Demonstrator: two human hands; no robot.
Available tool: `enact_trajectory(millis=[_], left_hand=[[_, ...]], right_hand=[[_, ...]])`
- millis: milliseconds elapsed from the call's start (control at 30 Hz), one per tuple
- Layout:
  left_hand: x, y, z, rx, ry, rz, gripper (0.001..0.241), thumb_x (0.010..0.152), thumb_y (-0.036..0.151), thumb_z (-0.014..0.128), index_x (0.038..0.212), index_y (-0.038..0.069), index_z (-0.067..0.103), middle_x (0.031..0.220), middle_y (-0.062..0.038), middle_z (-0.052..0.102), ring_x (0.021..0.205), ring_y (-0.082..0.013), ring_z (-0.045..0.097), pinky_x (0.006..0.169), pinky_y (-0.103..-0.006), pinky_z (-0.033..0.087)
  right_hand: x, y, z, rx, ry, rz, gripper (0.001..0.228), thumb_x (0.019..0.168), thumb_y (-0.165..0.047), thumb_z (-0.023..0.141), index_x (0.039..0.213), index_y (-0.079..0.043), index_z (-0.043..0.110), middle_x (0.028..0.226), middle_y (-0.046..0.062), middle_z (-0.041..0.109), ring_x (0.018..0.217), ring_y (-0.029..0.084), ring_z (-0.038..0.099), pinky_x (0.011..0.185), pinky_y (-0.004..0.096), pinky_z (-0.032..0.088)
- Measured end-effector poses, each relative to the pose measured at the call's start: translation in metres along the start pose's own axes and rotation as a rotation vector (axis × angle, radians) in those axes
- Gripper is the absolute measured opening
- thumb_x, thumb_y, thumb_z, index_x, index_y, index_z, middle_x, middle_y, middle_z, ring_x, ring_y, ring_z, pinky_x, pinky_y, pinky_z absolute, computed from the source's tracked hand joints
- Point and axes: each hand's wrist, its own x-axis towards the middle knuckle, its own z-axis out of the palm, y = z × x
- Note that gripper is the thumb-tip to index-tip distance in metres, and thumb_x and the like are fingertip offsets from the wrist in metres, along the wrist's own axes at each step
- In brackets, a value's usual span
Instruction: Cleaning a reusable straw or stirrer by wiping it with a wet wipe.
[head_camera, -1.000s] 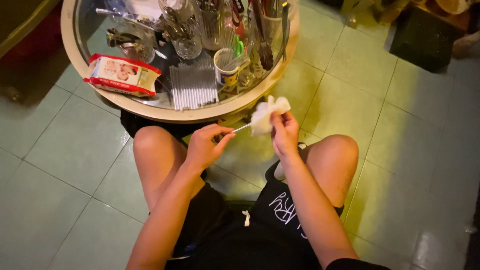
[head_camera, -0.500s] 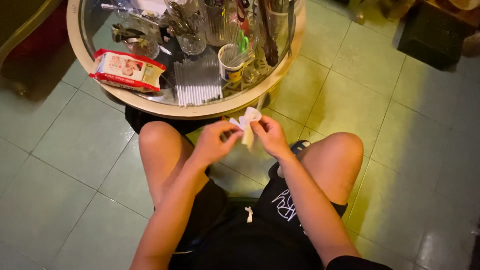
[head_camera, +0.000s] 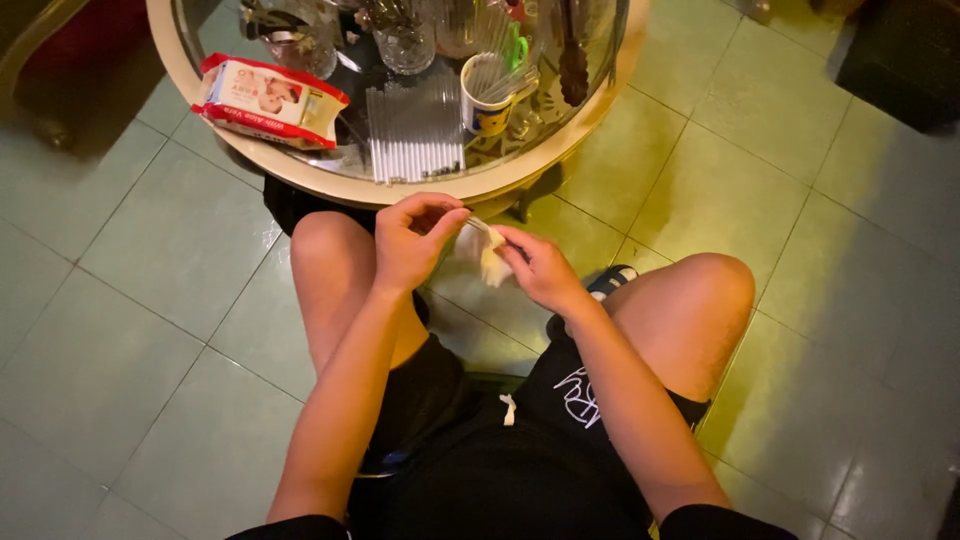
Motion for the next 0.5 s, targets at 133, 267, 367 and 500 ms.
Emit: enact_trajectory(millis=[133,267,367,500], left_hand=[[0.001,-0.002,-0.004,0.001,0.065,-0.029,0.008,0.095,0.002,0.079,0.099,-0.002,0.075,0.088,-0.003,0.074,0.079,-0.0071,0.066,0.071,-0.0212,0.053],[0.003,-0.005,-0.004,-0.099,0.077,0.025,0.006,0.096,0.001,0.076,0.100,-0.001,0.071,0.091,-0.004,0.075,0.082,-0.0083,0.071,0.075,-0.0228,0.058],[0.003,0.004,-0.004,-0.101,0.112,0.044,0.011,0.095,0.000,0.075,0.105,-0.001,0.071,0.095,-0.005,0.075,0.084,-0.0084,0.071,0.075,-0.0232,0.058],[0.002,0.016,-0.003,-0.180,0.089,0.052,0.023,0.097,0.002,0.073,0.119,0.002,0.066,0.095,-0.004,0.073,0.083,-0.0081,0.071,0.073,-0.0220,0.057]], right_hand=[[0.007,-0.022,-0.007,-0.209,-0.134,0.486,0.028,0.102,-0.026,0.058,0.125,-0.019,0.071,0.085,0.006,0.076,0.064,0.020,0.071,0.066,0.029,0.059],[0.003,-0.009,-0.012,-0.200,0.027,0.117,0.021,0.102,-0.021,0.064,0.117,-0.010,0.074,0.083,0.011,0.075,0.068,0.018,0.072,0.065,0.031,0.055],[0.004,-0.019,-0.012,-0.169,0.070,0.039,0.026,0.099,-0.018,0.065,0.123,-0.010,0.072,0.088,0.010,0.076,0.070,0.016,0.072,0.065,0.030,0.056],[0.004,-0.013,-0.013,-0.185,0.055,0.162,0.022,0.095,-0.016,0.071,0.116,-0.012,0.076,0.084,0.008,0.079,0.064,0.016,0.074,0.061,0.030,0.057]])
